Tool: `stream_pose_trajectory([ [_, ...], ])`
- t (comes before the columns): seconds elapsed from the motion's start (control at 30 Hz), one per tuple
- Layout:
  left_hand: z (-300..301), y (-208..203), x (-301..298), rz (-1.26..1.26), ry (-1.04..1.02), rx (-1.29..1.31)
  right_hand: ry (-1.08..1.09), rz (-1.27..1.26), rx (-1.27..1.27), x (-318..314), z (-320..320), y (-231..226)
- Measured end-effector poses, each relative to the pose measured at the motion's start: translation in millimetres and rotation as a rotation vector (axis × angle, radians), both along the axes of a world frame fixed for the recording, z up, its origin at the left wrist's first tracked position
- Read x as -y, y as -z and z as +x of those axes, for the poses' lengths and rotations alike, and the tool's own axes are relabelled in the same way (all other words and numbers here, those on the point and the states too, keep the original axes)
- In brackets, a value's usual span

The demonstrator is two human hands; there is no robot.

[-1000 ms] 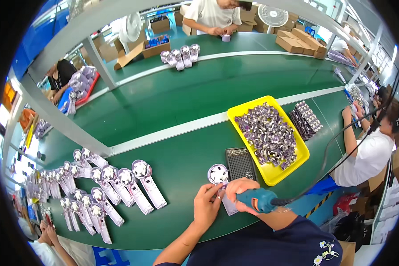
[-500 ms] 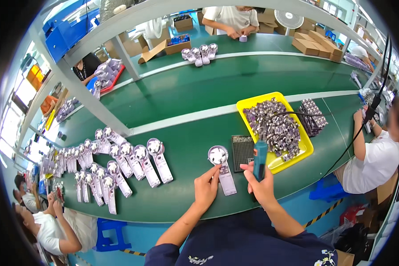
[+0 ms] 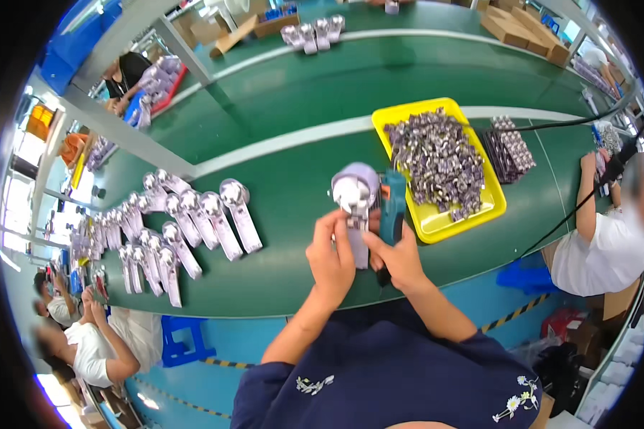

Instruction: Assembling handheld fans on a production line using an electric screwdriver to secure components.

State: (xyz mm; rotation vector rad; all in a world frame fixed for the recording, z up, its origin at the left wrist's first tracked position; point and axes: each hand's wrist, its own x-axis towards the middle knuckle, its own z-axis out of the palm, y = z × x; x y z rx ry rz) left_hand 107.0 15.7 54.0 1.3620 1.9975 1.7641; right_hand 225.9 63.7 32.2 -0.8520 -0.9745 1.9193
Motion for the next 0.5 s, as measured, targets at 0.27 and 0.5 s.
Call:
stream_pose_trajectory([
  [0.27,9,4,-52,-0.002,-0.081,0.235,0.06,-0.043,-0.033,-38,-12,0],
  [0.5,7,8,-81,0.015,-0.035,0.344,0.142,-0.091,-0.086,-61,-17,-4],
])
